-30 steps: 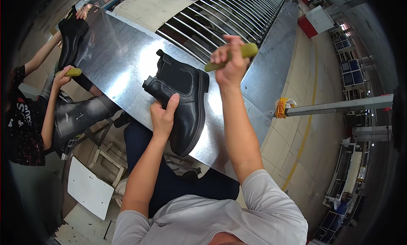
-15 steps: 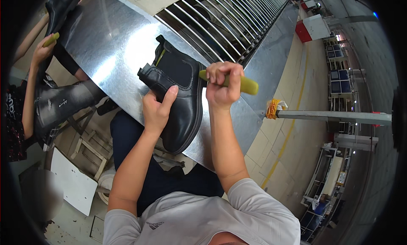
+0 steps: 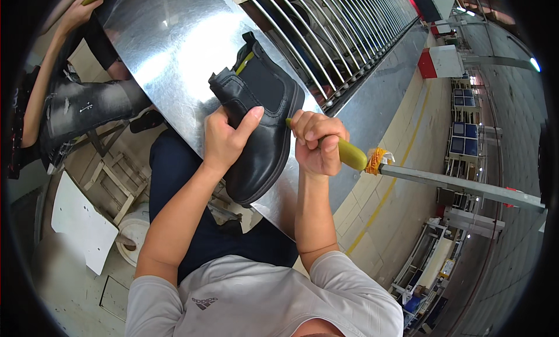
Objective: Polish a series of black boots on a conveyor belt using a handheld tool.
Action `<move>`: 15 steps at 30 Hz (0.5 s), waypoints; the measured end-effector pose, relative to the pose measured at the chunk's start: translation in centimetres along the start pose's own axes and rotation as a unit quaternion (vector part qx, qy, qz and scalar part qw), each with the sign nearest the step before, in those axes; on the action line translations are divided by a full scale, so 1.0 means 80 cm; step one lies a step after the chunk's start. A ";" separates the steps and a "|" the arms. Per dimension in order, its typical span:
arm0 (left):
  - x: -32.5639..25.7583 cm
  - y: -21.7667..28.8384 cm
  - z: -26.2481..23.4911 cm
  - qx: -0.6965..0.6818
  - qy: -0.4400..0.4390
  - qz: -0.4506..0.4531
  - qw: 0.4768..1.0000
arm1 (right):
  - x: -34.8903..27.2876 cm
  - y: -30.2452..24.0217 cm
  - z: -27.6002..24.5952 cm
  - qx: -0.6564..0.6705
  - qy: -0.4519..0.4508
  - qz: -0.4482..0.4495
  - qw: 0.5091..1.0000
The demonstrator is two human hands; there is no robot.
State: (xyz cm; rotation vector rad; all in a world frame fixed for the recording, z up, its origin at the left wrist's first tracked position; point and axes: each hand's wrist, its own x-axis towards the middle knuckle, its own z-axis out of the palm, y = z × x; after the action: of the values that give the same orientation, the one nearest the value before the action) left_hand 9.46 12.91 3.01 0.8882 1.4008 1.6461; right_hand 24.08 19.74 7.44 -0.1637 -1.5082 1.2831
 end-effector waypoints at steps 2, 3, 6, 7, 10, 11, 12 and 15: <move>0.001 -0.002 0.002 -0.009 -0.004 0.009 1.000 | -0.007 -0.009 -0.004 0.027 -0.004 0.011 1.000; 0.001 -0.005 0.002 -0.007 -0.003 0.012 1.000 | -0.013 -0.013 -0.004 0.054 -0.008 0.027 0.998; -0.001 -0.009 0.001 -0.001 -0.002 0.009 1.000 | -0.030 -0.024 0.001 0.079 0.006 0.037 0.996; -0.001 -0.010 0.001 0.000 -0.004 0.007 1.000 | -0.033 -0.026 0.003 0.088 0.037 0.045 0.994; 0.000 -0.013 0.004 -0.004 0.000 0.012 1.000 | -0.019 -0.011 -0.002 0.102 0.070 0.053 0.991; 0.001 -0.013 0.005 -0.007 0.008 0.021 1.000 | -0.011 -0.004 -0.005 0.118 0.096 0.060 0.987; 0.002 -0.013 0.007 -0.010 0.014 0.027 0.999 | 0.003 0.008 -0.011 0.109 0.112 0.058 0.986; 0.010 -0.013 0.005 0.006 0.014 0.026 1.000 | 0.043 0.024 -0.017 0.056 0.156 0.077 0.983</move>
State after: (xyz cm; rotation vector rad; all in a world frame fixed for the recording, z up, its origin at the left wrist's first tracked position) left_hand 9.59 13.91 2.08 0.9181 1.4182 1.6960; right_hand 22.76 23.69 7.88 -0.3957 -1.1714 1.3889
